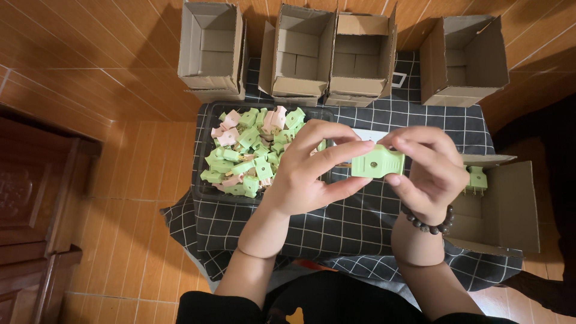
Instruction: The person assembles power converters by picking up green plastic components and white socket blocks, aligning them, and snapping them together by hand before placing the assembled units into a cardboard box.
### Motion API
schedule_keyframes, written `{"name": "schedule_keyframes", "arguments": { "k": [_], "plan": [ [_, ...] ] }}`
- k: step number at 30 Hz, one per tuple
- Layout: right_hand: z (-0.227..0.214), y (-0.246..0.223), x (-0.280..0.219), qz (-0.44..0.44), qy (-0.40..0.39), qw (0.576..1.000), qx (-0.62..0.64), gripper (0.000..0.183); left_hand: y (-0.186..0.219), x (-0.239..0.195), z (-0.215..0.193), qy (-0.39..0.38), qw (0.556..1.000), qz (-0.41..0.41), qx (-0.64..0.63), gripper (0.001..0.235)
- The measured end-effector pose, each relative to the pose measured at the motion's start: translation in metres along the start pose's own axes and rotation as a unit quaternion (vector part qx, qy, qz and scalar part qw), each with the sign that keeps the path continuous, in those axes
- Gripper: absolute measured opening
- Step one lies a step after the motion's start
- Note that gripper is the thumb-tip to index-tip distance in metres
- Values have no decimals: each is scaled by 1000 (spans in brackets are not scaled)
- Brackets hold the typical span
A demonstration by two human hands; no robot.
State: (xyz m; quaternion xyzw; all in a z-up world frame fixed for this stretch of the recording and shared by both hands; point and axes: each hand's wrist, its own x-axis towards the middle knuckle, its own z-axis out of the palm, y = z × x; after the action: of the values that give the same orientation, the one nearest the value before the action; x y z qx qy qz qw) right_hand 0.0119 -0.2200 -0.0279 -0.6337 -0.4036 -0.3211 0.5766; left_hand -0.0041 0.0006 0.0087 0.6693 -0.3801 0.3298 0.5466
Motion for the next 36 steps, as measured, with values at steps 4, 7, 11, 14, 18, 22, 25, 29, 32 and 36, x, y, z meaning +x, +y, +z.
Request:
{"name": "schedule_keyframes", "arguments": {
  "k": [4,7,11,14,18,22,25,29,32,36],
  "plan": [
    [-1,-1,4,1,0,1000,-2,34,2,-1,-1,22,1000,-9,13,45],
    [-1,-2,6,12,1,1000,5,34,3,-1,-2,26,999,-22,-9,46],
    [2,-4,4,43,6,999,27,39,-3,-8,-3,12,998,-44,-31,47],
    [-1,-9,1,63,10,997,35,38,-3,-7,-7,-3,998,-53,-31,49],
    [-8,-8,-4,50,-34,996,-60,38,2,3,-18,-97,994,-28,35,45],
    [-4,-8,2,-20,-72,997,-27,28,-1,5,-19,-128,988,-19,85,40],
    [-2,-8,2,-23,-77,996,-26,28,-6,2,-17,-133,987,-17,92,49],
    [-4,-9,1,2,-59,997,-41,31,-6,-1,-17,-127,989,-27,77,45],
    [-5,-10,-2,58,-27,996,-62,38,-4,-4,-16,-97,994,-25,43,49],
    [-6,-6,-10,112,1,992,-54,37,0,-3,-17,-113,991,-58,36,45]
  ]
}}
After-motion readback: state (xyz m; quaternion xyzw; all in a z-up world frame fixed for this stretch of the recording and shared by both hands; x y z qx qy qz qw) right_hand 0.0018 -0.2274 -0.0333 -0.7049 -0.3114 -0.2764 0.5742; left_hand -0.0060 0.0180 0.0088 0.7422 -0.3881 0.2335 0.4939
